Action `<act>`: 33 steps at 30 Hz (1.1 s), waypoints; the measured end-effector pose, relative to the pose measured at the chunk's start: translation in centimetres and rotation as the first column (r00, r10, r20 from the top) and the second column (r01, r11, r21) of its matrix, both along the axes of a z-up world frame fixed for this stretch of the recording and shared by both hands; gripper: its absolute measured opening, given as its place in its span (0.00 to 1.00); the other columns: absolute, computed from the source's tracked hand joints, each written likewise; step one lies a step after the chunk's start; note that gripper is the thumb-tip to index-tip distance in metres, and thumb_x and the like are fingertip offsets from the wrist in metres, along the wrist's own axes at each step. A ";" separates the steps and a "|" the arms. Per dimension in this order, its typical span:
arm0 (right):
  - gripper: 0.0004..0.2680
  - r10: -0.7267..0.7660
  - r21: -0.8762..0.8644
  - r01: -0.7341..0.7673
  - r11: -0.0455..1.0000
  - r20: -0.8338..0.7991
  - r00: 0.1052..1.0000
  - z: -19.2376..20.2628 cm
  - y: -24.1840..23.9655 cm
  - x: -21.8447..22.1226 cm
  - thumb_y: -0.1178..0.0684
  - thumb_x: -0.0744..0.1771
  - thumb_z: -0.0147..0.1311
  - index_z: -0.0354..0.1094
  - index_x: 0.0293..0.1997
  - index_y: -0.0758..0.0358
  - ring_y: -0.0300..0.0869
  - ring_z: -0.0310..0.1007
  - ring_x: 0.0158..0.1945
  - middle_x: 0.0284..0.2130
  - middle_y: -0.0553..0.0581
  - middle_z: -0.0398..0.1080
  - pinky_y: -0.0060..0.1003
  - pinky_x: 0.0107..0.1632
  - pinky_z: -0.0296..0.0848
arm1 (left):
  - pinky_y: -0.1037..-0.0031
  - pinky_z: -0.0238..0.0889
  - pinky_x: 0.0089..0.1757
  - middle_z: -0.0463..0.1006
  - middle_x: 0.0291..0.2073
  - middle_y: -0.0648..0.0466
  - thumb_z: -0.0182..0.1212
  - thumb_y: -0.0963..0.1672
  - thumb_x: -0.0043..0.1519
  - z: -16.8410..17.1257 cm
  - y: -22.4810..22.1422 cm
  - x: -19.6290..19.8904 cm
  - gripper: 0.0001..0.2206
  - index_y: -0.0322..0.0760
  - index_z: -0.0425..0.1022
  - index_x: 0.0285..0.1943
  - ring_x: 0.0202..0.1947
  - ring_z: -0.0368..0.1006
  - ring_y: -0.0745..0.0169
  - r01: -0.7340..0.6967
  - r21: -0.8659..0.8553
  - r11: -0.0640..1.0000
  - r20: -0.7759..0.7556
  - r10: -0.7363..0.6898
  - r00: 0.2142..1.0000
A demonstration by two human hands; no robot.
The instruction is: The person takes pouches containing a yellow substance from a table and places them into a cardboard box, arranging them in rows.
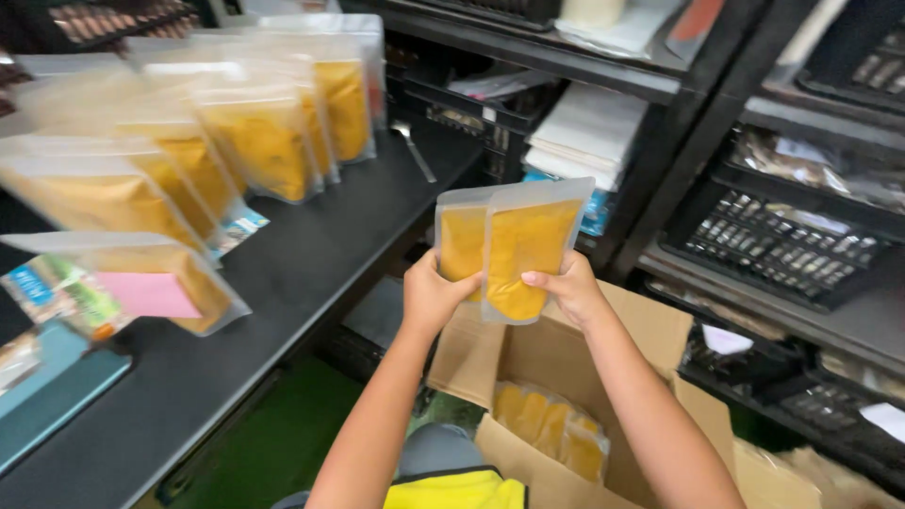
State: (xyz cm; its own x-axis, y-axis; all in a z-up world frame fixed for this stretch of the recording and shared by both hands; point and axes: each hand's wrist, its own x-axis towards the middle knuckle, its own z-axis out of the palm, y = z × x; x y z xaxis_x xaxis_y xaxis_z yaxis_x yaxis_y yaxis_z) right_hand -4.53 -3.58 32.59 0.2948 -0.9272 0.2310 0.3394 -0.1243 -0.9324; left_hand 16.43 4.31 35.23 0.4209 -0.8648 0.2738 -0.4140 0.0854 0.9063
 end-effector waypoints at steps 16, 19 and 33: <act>0.23 -0.148 0.540 0.229 0.810 -0.189 0.971 -15.8 3.3 -13.3 0.59 0.55 0.73 0.70 0.53 0.73 0.53 0.81 0.39 0.38 0.66 0.77 0.49 0.40 0.80 | 0.62 0.75 0.40 0.85 0.34 0.48 0.80 0.53 0.42 -13.6 -3.4 -10.6 0.25 0.36 0.79 0.42 0.43 0.82 0.48 0.264 0.573 0.776 -0.035 -0.298 0.954; 0.24 -0.156 0.629 0.260 0.733 -0.217 0.964 -22.6 3.2 -14.7 0.60 0.55 0.75 0.70 0.52 0.73 0.57 0.80 0.39 0.38 0.68 0.76 0.53 0.40 0.80 | 0.59 0.75 0.41 0.83 0.34 0.44 0.76 0.60 0.43 -20.6 -4.5 -10.7 0.31 0.36 0.77 0.42 0.43 0.81 0.45 0.237 0.643 0.728 0.111 -0.395 0.912; 0.25 -0.134 0.715 0.530 0.456 -0.534 0.835 -41.8 5.4 -18.9 0.52 0.56 0.78 0.70 0.53 0.69 0.57 0.78 0.46 0.42 0.68 0.75 0.52 0.44 0.78 | 0.59 0.75 0.46 0.82 0.38 0.45 0.65 0.58 0.57 -33.7 -7.9 -15.2 0.31 0.37 0.62 0.58 0.44 0.82 0.48 0.158 0.855 0.494 0.275 -0.691 0.669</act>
